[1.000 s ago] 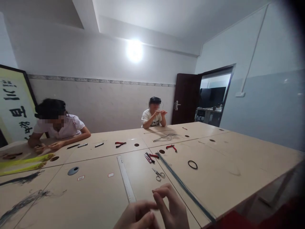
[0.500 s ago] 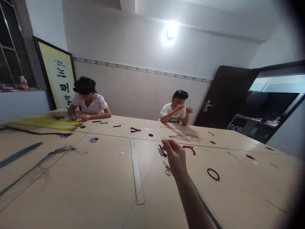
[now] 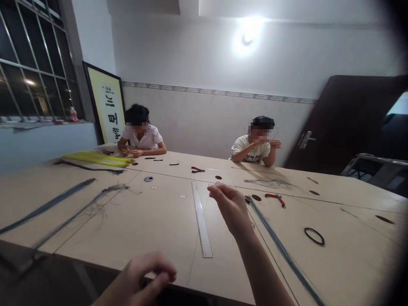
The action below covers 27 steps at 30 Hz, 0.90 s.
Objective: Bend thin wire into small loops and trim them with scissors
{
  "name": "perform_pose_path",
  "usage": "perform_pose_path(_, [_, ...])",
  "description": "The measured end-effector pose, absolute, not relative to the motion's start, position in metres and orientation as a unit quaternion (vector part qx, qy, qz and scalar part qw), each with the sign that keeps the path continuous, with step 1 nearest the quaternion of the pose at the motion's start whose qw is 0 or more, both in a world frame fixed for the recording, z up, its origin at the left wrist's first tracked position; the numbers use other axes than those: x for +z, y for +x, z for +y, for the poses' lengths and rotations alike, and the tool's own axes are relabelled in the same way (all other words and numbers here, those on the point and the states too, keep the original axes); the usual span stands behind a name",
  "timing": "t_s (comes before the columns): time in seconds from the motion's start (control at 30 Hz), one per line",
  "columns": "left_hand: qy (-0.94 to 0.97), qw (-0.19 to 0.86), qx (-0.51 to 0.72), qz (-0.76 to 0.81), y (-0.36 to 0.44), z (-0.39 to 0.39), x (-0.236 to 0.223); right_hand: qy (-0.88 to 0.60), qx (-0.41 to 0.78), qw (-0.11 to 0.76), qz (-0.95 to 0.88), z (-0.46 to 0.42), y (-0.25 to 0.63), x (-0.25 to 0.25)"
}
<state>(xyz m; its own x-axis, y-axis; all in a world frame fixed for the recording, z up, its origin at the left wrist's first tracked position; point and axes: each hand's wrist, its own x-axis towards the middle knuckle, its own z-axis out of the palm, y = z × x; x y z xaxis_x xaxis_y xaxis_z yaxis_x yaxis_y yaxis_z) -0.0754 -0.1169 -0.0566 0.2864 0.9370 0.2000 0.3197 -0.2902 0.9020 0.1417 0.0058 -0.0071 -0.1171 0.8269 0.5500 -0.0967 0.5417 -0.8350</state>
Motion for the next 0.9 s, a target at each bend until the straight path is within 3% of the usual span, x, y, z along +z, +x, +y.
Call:
perform_pose_path(0.13, [0.666,0.334,0.534,0.399,-0.042,-0.075,-0.002,-0.290,0.377,0.569,-0.671,-0.009,0.139,0.004])
perform_pose_path(0.27, [0.659,0.309,0.572,0.378,-0.016,-0.040,0.026,-0.289,0.365,0.557,-0.687,-0.013,0.142,0.015])
perform_pose_path(0.67, [0.662,0.296,0.586,0.362,-0.005,0.014,0.025,-0.264,0.270,0.590,-0.714,0.025,0.140,0.014])
perform_pose_path(0.8, [0.676,0.288,0.572,0.365,-0.006,0.021,0.022,-0.272,0.209,0.590,-0.731,0.029,0.140,0.011])
perform_pose_path(0.9, [0.692,0.263,0.565,0.365,-0.009,0.020,0.019,-0.274,0.091,0.585,-0.758,0.027,0.139,0.010])
